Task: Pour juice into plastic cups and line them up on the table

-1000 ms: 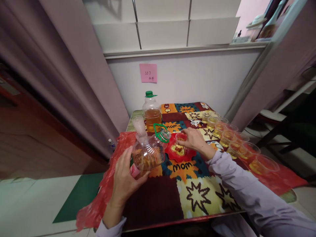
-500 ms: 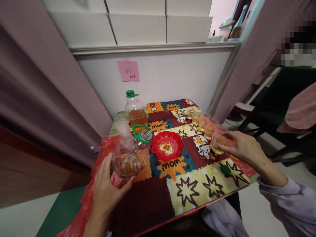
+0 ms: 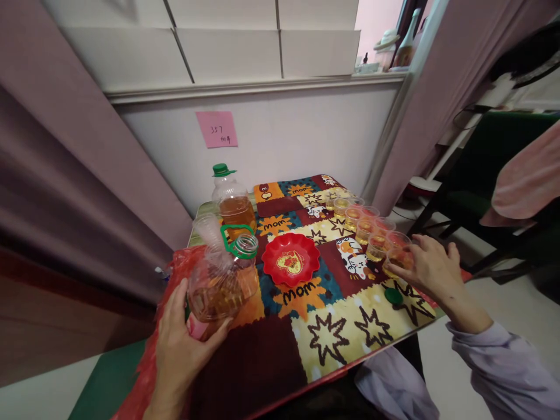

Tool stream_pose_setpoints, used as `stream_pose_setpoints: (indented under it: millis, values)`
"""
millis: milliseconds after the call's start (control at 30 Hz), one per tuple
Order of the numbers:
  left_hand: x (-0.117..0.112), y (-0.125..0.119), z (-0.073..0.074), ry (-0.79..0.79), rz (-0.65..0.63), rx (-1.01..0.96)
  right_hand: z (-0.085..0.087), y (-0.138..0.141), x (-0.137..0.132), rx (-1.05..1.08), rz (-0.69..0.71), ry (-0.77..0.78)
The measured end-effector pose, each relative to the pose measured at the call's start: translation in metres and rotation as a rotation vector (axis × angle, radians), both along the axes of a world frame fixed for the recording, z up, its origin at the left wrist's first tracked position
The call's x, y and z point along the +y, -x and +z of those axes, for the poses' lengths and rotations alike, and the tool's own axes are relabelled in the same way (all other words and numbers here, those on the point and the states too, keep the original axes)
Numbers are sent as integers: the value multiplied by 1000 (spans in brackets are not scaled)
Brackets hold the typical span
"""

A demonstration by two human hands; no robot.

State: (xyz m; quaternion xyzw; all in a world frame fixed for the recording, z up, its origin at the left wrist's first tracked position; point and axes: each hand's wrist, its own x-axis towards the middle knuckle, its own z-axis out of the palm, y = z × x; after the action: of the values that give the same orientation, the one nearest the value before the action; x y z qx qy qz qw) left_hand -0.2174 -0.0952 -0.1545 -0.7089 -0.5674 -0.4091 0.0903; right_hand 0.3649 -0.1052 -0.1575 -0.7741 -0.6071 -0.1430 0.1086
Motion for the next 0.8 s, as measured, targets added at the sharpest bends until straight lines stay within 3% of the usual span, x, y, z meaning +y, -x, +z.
stream_pose_setpoints:
  millis: [300,533,667,800]
  values:
    - [0,2,0,-19,-17,42,-13,-8,2,-13,11,7]
    - [-1,1,-3,3,0,3,-14,-8,1,13,-11,5]
    - [-3,1,-4,4,2,-4,-1,-3,-3,41,-12,-74]
    - [-7,3,-4,13,-12,17,29,29,3,146,99,-240]
